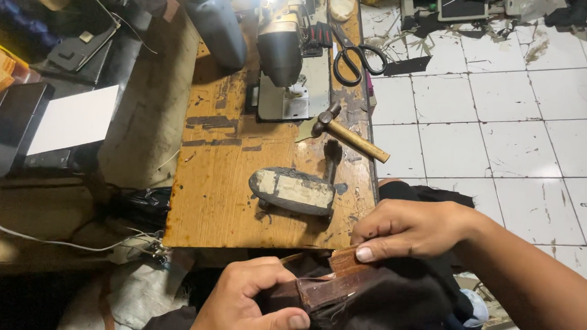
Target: The person uses a hammer to tap along a zipper attached to a brown fabric item, repeatedly adjusting the fabric and repositioning the zipper on a small anvil-like block. The person continues hammering the zipper teeth and slider area while holding the fabric steady.
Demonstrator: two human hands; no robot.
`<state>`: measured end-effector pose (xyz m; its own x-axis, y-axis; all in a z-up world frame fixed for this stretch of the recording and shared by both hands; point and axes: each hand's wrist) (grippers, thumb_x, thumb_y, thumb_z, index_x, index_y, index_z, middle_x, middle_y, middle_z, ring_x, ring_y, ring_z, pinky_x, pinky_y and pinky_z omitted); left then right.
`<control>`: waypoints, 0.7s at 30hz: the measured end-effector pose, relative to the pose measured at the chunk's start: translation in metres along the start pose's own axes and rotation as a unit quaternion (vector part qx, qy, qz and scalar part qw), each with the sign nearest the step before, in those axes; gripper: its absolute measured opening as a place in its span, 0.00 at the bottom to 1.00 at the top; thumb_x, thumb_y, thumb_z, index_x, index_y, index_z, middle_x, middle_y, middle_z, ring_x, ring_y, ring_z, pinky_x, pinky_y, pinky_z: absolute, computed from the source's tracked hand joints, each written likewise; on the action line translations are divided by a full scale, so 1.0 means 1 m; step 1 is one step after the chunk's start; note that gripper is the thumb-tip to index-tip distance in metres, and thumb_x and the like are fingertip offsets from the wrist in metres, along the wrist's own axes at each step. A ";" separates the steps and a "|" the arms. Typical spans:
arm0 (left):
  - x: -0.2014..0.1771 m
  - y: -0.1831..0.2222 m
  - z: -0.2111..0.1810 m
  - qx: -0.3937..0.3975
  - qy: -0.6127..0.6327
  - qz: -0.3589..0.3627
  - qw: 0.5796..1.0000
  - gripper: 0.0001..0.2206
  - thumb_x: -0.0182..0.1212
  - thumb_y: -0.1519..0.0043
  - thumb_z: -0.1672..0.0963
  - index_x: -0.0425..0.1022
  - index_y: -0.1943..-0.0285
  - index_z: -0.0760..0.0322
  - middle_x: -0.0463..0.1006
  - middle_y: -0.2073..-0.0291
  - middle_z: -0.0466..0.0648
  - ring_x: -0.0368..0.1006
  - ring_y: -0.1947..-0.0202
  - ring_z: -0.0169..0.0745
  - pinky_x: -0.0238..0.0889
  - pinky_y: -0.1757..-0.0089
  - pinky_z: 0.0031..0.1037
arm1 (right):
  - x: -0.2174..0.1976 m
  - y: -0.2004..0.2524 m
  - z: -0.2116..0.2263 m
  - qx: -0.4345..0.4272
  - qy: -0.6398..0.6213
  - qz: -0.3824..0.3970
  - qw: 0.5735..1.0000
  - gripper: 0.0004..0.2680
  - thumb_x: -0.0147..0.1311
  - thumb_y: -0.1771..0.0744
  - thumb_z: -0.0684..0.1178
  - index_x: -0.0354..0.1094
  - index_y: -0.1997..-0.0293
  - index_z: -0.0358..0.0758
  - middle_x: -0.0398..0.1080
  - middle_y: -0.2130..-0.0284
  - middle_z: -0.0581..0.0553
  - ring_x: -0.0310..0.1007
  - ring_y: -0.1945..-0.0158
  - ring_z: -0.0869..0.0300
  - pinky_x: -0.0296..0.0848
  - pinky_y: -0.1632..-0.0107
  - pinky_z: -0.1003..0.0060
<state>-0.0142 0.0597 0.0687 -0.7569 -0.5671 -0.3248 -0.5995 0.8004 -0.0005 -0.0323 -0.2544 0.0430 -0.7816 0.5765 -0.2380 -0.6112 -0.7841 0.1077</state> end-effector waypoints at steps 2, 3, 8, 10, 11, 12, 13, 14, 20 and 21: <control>0.003 -0.002 -0.001 0.027 -0.003 -0.006 1.000 0.23 0.62 0.42 0.40 0.79 0.68 0.60 0.72 0.76 0.42 0.69 0.74 0.33 0.61 0.70 0.27 | 0.000 0.002 0.008 0.013 0.022 -0.038 0.999 0.13 0.50 0.29 0.56 0.69 0.66 0.38 0.63 0.78 0.51 0.59 0.73 0.65 0.61 0.70 0.67; 0.006 -0.003 -0.002 0.014 -0.013 -0.031 0.999 0.20 0.63 0.43 0.42 0.82 0.62 0.59 0.79 0.71 0.41 0.75 0.71 0.31 0.65 0.66 0.24 | 0.000 0.002 0.015 0.026 0.025 -0.067 0.997 0.12 0.52 0.30 0.55 0.72 0.66 0.37 0.67 0.77 0.52 0.61 0.72 0.67 0.64 0.70 0.68; 0.018 -0.006 -0.001 -0.037 -0.064 -0.105 0.992 0.12 0.72 0.51 0.52 0.87 0.58 0.52 0.89 0.68 0.35 0.82 0.68 0.23 0.73 0.63 0.18 | -0.004 0.005 0.046 0.028 0.111 -0.140 0.983 0.10 0.56 0.32 0.54 0.76 0.67 0.40 0.74 0.79 0.52 0.67 0.75 0.67 0.68 0.71 0.69; 0.020 -0.010 -0.001 0.005 -0.101 -0.125 0.987 0.12 0.72 0.48 0.52 0.86 0.56 0.51 0.87 0.68 0.39 0.82 0.68 0.30 0.71 0.64 0.20 | -0.006 0.007 0.052 0.045 0.177 -0.181 0.966 0.08 0.58 0.33 0.54 0.79 0.65 0.43 0.78 0.78 0.51 0.74 0.76 0.64 0.72 0.71 0.68; 0.024 -0.011 0.003 0.006 -0.100 -0.126 0.987 0.12 0.72 0.48 0.52 0.86 0.56 0.51 0.87 0.68 0.39 0.82 0.68 0.30 0.71 0.64 0.20 | -0.008 0.007 0.052 0.046 0.178 -0.179 0.966 0.08 0.58 0.33 0.54 0.79 0.65 0.43 0.78 0.78 0.51 0.74 0.76 0.64 0.72 0.71 0.68; 0.028 -0.012 0.008 0.027 -0.108 -0.153 0.982 0.12 0.73 0.48 0.52 0.85 0.56 0.52 0.86 0.67 0.40 0.82 0.67 0.31 0.71 0.62 0.20 | -0.010 0.007 0.052 0.065 0.207 -0.182 0.959 0.07 0.59 0.34 0.54 0.79 0.64 0.45 0.79 0.76 0.52 0.77 0.75 0.64 0.73 0.70 0.68; 0.032 -0.013 0.012 0.048 -0.117 -0.179 0.976 0.13 0.75 0.47 0.52 0.84 0.56 0.54 0.85 0.66 0.41 0.82 0.65 0.32 0.71 0.61 0.21 | -0.012 0.007 0.052 0.084 0.235 -0.186 0.950 0.07 0.59 0.34 0.54 0.79 0.63 0.47 0.81 0.75 0.53 0.79 0.74 0.65 0.74 0.69 0.69; 0.034 -0.016 0.013 0.049 -0.116 -0.179 0.976 0.13 0.75 0.47 0.52 0.84 0.56 0.54 0.85 0.66 0.41 0.82 0.65 0.32 0.71 0.61 0.21 | -0.016 0.004 0.052 0.084 0.236 -0.186 0.950 0.07 0.59 0.34 0.54 0.79 0.63 0.47 0.81 0.75 0.53 0.79 0.74 0.65 0.74 0.69 0.69; 0.040 -0.031 0.030 0.030 -0.148 -0.298 0.943 0.14 0.76 0.48 0.52 0.82 0.54 0.53 0.85 0.65 0.40 0.82 0.65 0.34 0.71 0.60 0.23 | -0.042 -0.029 0.041 0.087 0.285 -0.217 0.930 0.06 0.60 0.35 0.53 0.80 0.60 0.47 0.80 0.67 0.52 0.82 0.63 0.61 0.74 0.58 0.67; 0.039 -0.034 0.035 0.025 -0.160 -0.313 0.936 0.14 0.76 0.48 0.52 0.83 0.54 0.53 0.84 0.66 0.40 0.81 0.65 0.35 0.71 0.60 0.24 | -0.047 -0.035 0.038 0.099 0.286 -0.216 0.928 0.07 0.61 0.35 0.54 0.81 0.60 0.47 0.80 0.65 0.52 0.81 0.61 0.61 0.74 0.56 0.67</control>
<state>-0.0141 0.0175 0.0235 -0.1401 -0.8476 -0.5118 -0.8804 0.3431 -0.3274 0.0213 -0.2450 0.0874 -0.2996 0.5672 -0.7671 -0.9073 -0.4180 0.0453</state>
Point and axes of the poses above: each hand's wrist, its own y-axis away from the middle knuckle, its own x-axis out of the palm, z = x × y
